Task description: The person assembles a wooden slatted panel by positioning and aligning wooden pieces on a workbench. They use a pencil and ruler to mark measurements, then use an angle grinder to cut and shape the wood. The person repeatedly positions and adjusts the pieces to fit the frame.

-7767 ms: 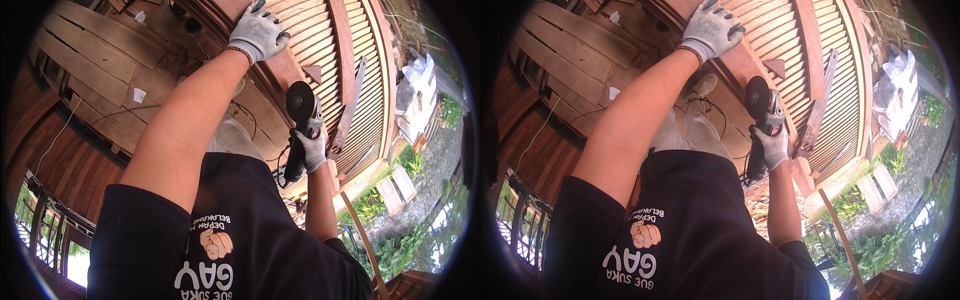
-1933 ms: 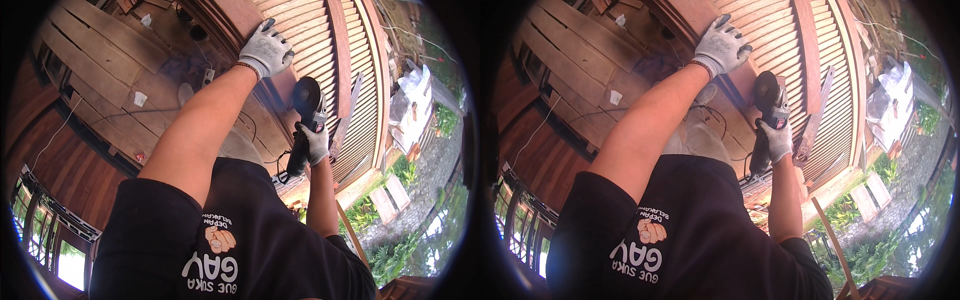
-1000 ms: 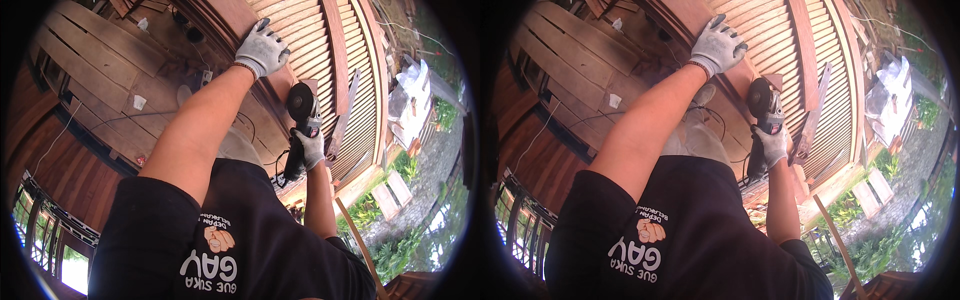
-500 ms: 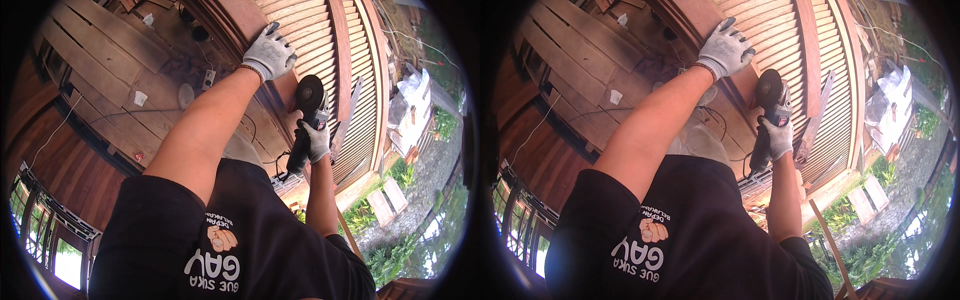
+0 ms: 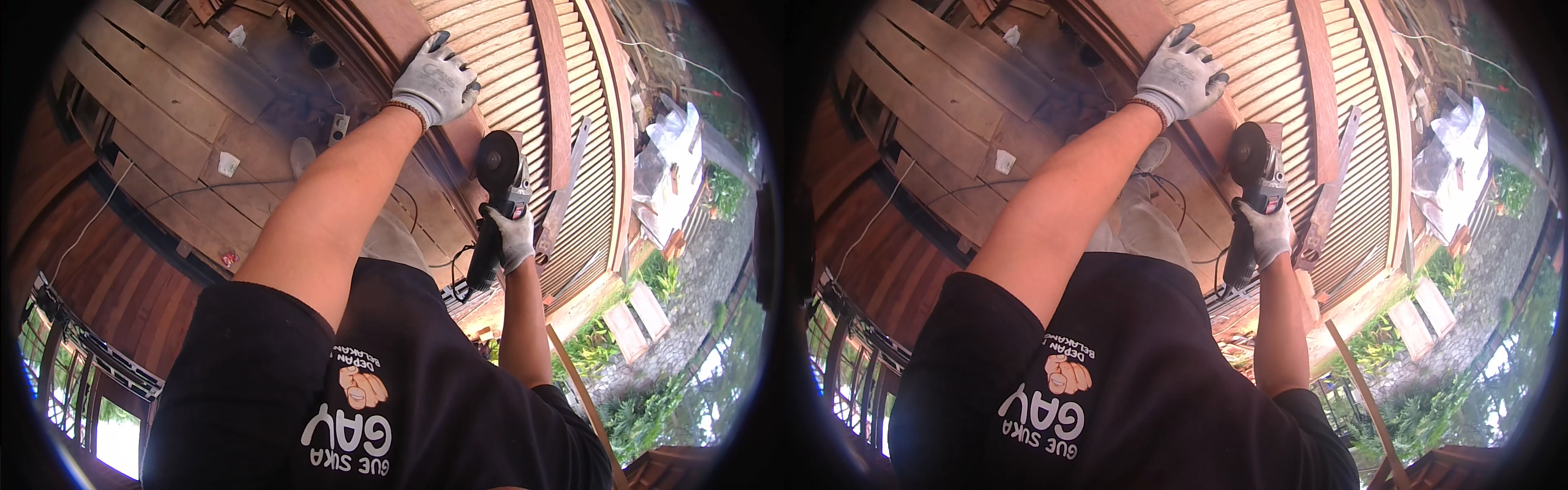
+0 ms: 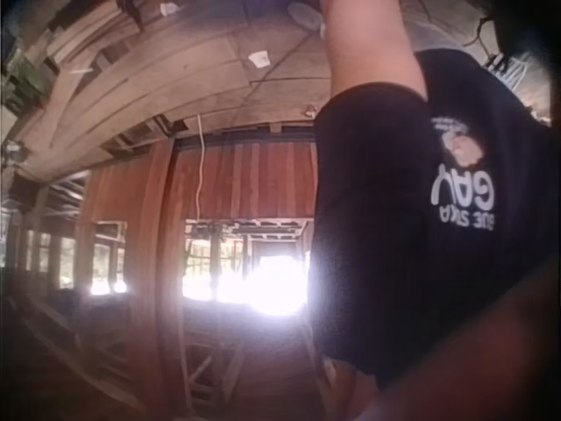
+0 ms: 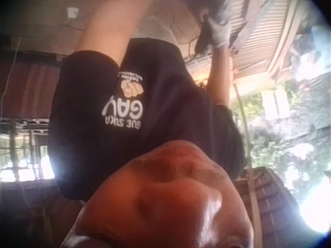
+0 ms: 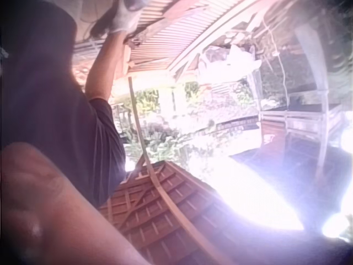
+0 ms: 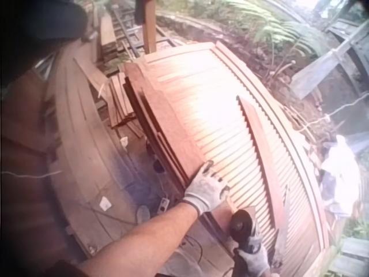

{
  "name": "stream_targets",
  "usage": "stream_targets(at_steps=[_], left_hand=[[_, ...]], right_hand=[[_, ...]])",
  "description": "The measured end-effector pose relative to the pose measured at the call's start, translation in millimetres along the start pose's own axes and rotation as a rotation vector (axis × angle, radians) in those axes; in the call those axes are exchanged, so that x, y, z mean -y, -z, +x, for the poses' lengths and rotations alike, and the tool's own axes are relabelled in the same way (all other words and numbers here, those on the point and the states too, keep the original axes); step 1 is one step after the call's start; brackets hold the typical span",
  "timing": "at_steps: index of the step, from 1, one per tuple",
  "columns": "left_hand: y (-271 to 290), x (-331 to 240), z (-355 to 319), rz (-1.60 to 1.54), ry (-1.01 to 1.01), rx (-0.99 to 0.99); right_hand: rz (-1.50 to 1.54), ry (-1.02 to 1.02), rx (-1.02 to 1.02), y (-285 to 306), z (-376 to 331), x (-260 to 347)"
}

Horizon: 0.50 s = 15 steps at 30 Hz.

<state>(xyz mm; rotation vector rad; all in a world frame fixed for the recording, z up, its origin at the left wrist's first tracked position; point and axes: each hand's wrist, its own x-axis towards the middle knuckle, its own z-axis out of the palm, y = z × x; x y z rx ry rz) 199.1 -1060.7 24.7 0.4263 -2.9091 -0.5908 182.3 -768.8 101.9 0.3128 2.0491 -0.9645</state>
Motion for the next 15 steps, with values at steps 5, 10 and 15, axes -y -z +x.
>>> stream_targets(at_steps=[5, 10, 15], left_hand=[[0, 0, 0, 0.009, 0.003, 0.001], [0, 1, 1, 0.015, -0.003, 0.004], [2, 0, 1, 0.014, -0.003, 0.023]], right_hand=[[-0.008, -0.033, -0.021, -2, -17, -12], [-0.043, 0.044, -0.023, 1, -26, -29], [0.002, 0.011, -0.027, -3, -29, -24]])
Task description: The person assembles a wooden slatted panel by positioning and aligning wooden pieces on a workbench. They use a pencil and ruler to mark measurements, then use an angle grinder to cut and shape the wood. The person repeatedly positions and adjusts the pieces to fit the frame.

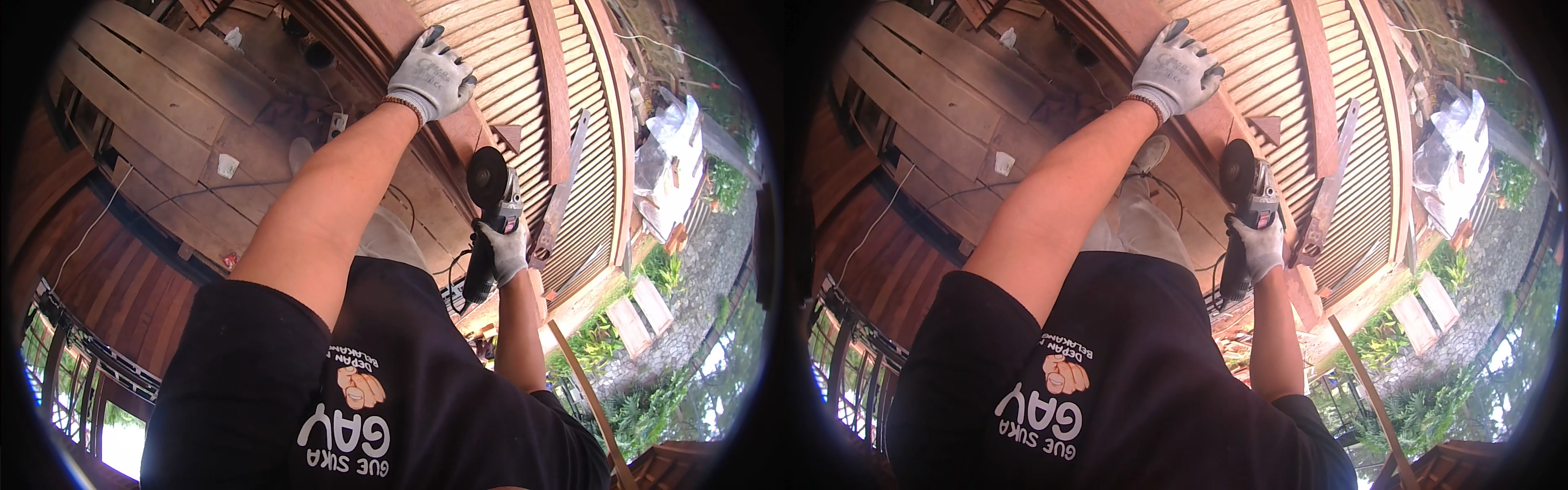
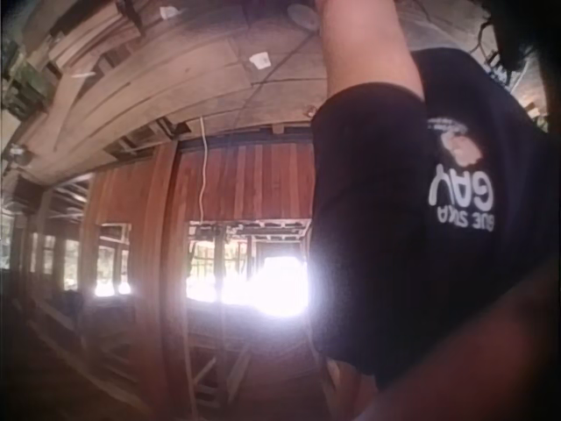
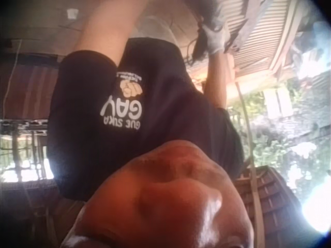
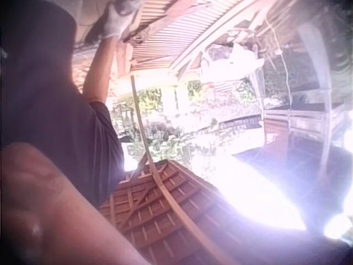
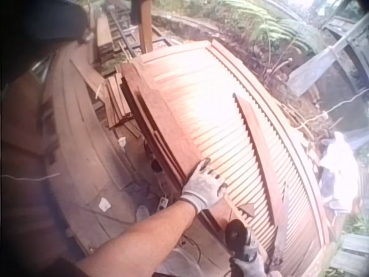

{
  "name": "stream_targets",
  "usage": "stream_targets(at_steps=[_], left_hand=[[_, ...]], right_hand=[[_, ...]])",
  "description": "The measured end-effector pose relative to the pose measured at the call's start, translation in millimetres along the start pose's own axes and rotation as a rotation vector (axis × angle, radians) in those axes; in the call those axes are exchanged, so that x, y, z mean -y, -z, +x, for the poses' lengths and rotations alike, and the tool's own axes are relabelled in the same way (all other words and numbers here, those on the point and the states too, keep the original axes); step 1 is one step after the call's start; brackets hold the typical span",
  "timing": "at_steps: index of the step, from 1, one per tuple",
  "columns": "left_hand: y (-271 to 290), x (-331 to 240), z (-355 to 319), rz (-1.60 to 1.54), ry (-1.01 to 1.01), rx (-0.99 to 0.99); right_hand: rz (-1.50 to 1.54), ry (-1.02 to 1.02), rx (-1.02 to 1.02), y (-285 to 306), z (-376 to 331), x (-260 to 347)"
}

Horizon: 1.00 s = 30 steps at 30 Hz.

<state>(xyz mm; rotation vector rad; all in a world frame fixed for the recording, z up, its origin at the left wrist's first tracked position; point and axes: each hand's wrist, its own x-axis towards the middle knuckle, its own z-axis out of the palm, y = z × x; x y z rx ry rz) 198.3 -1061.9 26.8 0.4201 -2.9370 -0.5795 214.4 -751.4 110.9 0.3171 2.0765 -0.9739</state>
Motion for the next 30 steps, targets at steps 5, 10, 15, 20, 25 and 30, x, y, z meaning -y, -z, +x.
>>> stream_targets(at_steps=[5, 10, 15, 20, 25, 30], left_hand=[[-2, 0, -1, 0.012, 0.000, -0.023], [0, 0, -1, -0.001, 0.005, -0.010], [2, -1, -1, -0.007, 0.008, 0.012], [-1, 0, -2, -0.003, 0.001, -0.009], [1, -1, -2, 0.004, 0.006, -0.018], [0, -1, 0, 0.010, 0.004, 0.015]], right_hand=[[-0.037, 0.003, -0.005, -4, 11, 18], [0.034, -0.002, -0.001, -5, 26, 28], [0.090, -0.017, 0.012, -9, 32, 42], [0.085, -0.011, 0.009, -12, 35, 47], [0.074, -0.014, 0.046, -5, 35, 39], [0.008, -0.004, 0.004, 0, 24, 21]])
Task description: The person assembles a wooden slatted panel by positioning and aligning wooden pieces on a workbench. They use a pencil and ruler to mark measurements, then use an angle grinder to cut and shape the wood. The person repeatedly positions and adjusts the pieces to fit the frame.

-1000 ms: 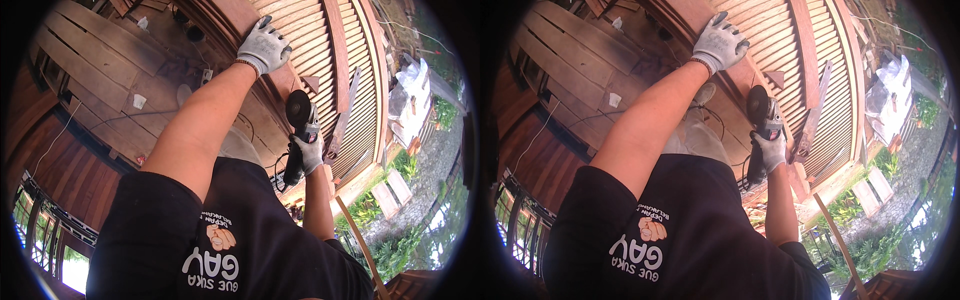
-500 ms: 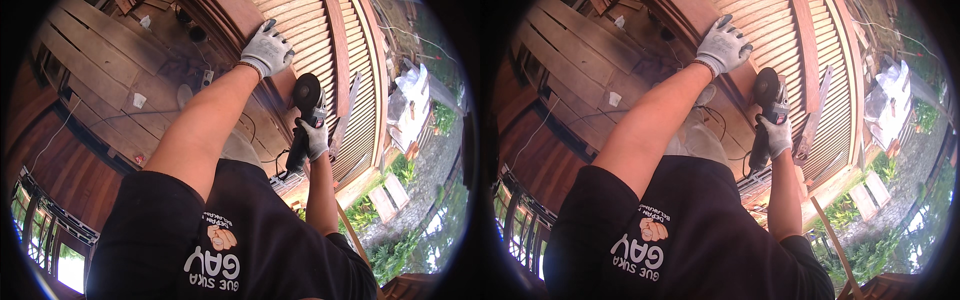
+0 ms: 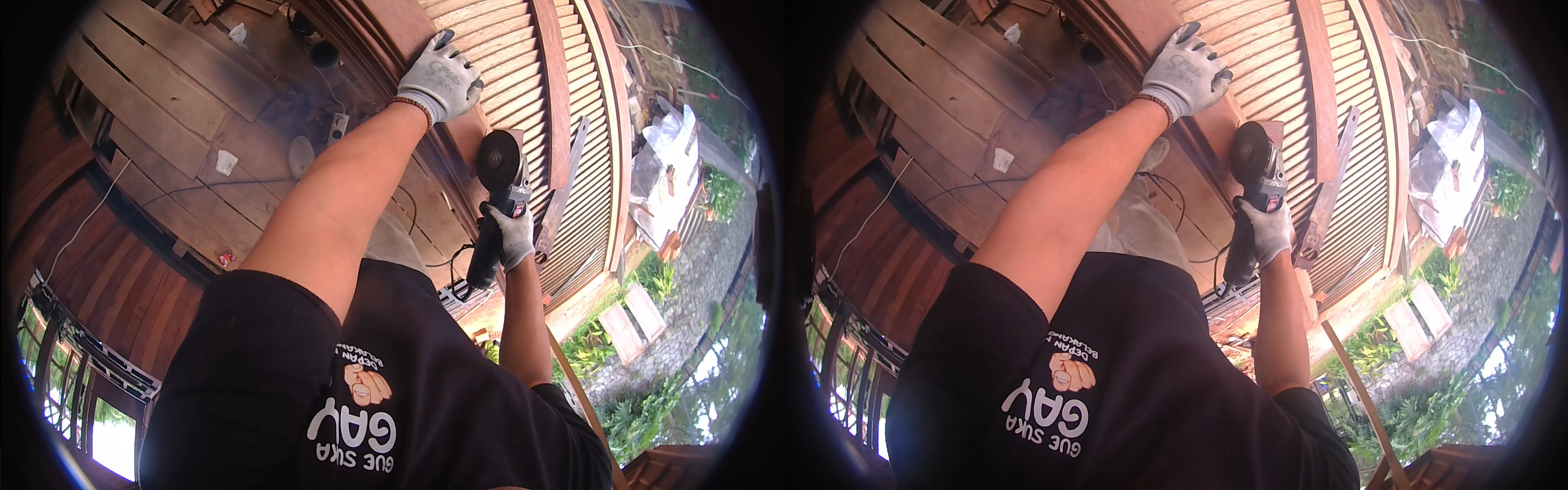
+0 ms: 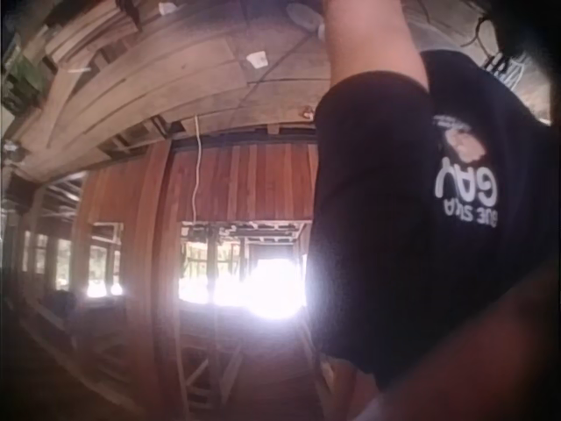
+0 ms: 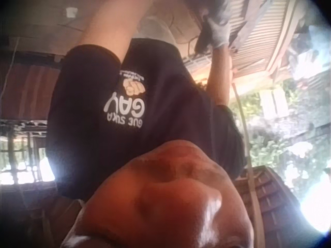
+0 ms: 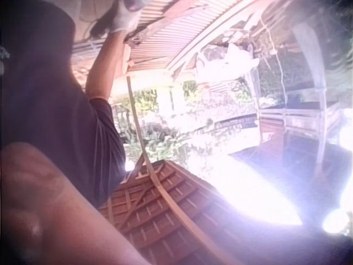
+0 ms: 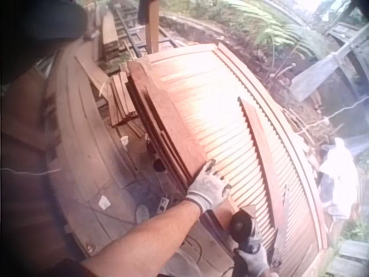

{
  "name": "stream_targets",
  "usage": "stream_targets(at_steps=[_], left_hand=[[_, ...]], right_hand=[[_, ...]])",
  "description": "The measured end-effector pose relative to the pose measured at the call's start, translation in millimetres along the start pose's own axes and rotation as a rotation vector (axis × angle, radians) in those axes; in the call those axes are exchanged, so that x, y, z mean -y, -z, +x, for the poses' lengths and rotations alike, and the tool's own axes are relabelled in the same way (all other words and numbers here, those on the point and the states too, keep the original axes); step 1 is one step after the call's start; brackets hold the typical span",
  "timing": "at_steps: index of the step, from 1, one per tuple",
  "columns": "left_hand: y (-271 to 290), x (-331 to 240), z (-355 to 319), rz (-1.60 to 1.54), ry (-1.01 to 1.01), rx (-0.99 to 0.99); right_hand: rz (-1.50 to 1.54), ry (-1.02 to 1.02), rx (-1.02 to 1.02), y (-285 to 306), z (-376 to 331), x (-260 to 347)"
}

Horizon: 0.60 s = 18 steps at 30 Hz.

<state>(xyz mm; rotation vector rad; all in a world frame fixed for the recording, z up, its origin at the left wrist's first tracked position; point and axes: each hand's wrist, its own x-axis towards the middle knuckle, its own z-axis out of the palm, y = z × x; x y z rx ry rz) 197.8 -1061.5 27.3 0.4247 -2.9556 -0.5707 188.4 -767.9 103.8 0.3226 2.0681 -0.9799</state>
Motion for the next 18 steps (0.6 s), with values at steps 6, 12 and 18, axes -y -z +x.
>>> stream_targets(at_steps=[6, 12, 18], left_hand=[[-1, -2, -1, 0.015, 0.017, -0.008], [2, -2, -1, 0.004, 0.019, 0.004], [-7, 1, -2, -0.021, 0.006, -0.060]], right_hand=[[-0.039, -0.019, 0.002, 0, -19, -14], [-0.079, 0.028, -0.004, 2, -32, -26], [-0.020, 0.026, -0.012, -3, -30, -22]])
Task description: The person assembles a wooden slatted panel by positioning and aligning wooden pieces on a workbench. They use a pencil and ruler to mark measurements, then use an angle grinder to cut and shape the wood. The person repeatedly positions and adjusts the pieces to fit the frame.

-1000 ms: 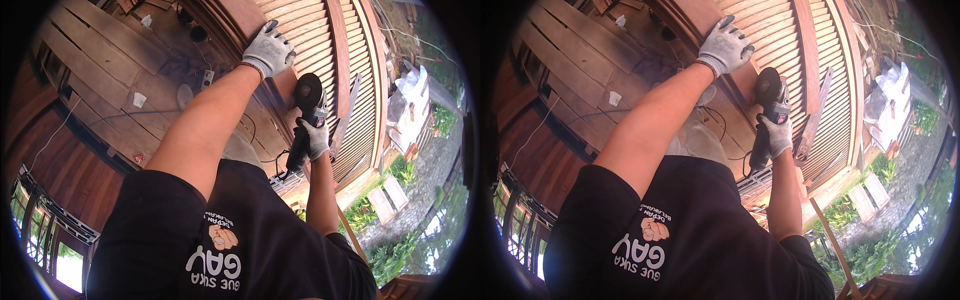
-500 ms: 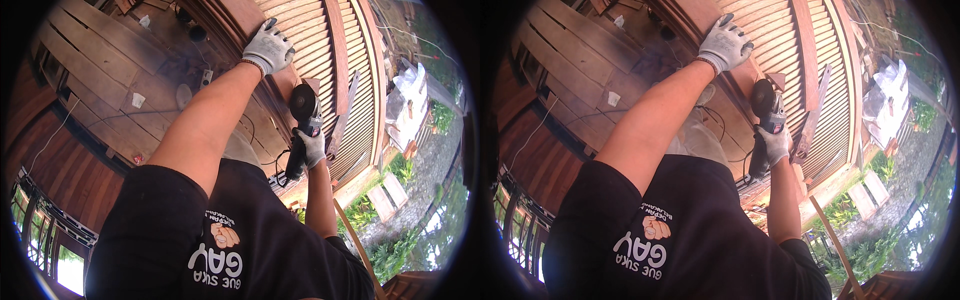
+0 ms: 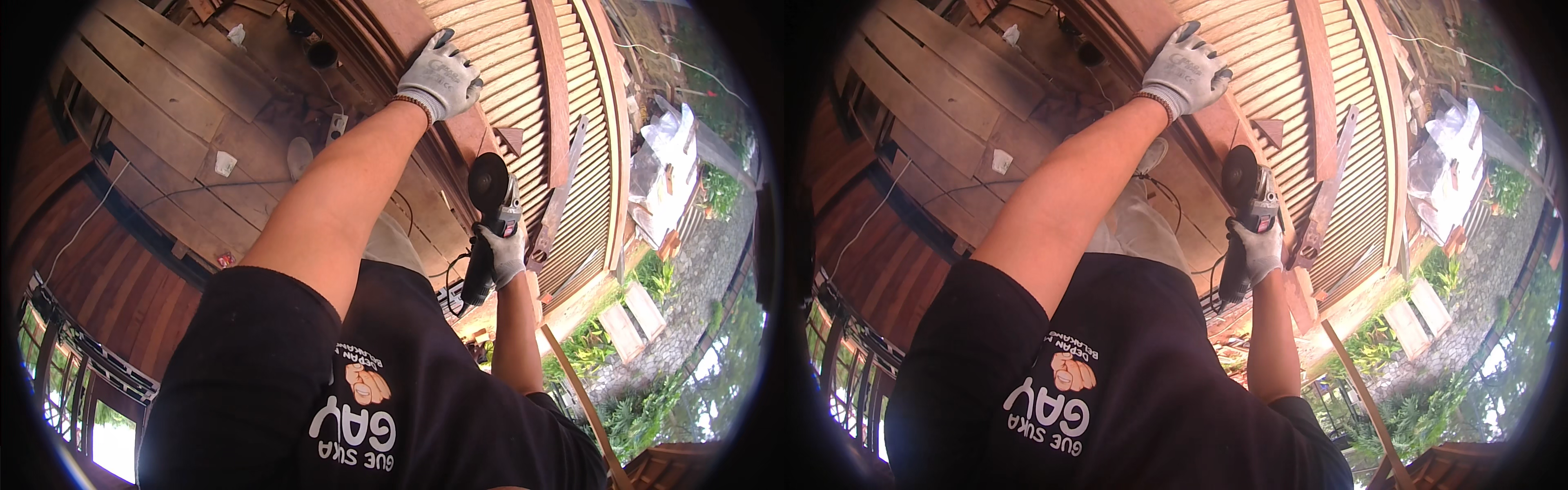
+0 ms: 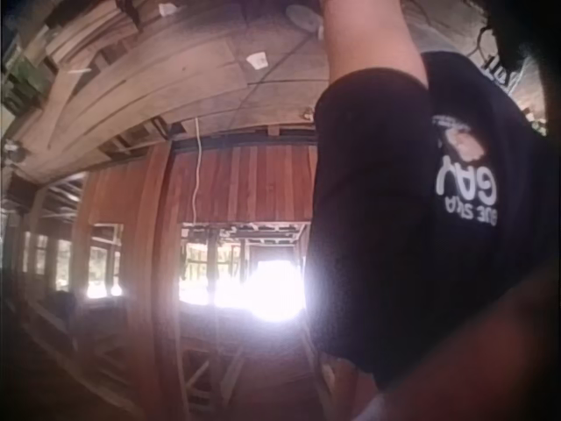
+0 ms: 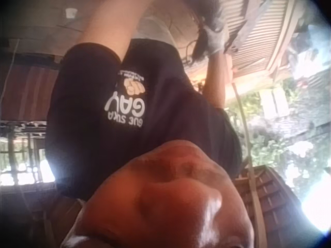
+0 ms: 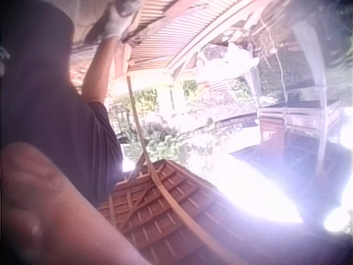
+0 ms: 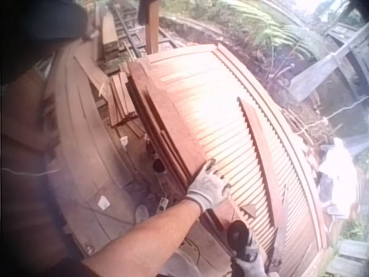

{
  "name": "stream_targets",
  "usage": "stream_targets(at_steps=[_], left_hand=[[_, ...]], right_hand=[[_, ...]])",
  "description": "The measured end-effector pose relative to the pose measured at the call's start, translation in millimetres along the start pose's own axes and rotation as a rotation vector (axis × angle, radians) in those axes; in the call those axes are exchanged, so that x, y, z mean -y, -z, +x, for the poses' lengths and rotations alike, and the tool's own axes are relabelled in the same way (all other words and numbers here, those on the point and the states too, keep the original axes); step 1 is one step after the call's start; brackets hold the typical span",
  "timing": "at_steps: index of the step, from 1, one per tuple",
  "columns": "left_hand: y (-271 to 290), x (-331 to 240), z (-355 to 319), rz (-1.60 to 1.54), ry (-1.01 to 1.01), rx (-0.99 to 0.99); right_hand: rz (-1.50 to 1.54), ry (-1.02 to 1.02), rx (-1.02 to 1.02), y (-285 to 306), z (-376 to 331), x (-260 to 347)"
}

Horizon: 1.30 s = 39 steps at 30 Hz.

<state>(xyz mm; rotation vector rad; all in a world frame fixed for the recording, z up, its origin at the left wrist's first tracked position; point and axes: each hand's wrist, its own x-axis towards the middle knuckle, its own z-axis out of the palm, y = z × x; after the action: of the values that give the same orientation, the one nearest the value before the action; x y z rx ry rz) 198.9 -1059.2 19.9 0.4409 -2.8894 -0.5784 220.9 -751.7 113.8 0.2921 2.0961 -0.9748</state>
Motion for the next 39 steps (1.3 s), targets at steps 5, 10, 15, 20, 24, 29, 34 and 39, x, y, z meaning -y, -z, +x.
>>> stream_targets(at_steps=[5, 10, 15, 20, 24, 29, 34, 39], left_hand=[[9, -1, 2, -0.009, -0.004, 0.070], [14, -2, 1, 0.006, 0.015, 0.111], [7, 0, 0, -0.016, -0.010, 0.073], [9, 1, 0, -0.043, -0.022, 0.047], [17, 0, 3, -0.050, -0.035, 0.089], [45, 11, 8, -0.054, -0.194, 0.368], [98, 71, 25, 0.332, -0.390, 0.485], [121, 67, 67, 0.485, -0.501, 0.649]], right_hand=[[0.073, 0.031, 0.004, -2, 25, 12], [0.050, -0.026, 0.008, -5, 41, 38], [0.040, -0.037, 0.008, -8, 44, 47], [0.060, -0.010, 0.008, -4, 33, 31], [-0.065, 0.060, -0.018, 5, 12, 4], [0.368, 0.001, -0.117, 34, -46, -33], [0.446, 0.043, -0.316, 94, -74, -107], [0.481, -0.041, -0.482, 103, -99, -154]])
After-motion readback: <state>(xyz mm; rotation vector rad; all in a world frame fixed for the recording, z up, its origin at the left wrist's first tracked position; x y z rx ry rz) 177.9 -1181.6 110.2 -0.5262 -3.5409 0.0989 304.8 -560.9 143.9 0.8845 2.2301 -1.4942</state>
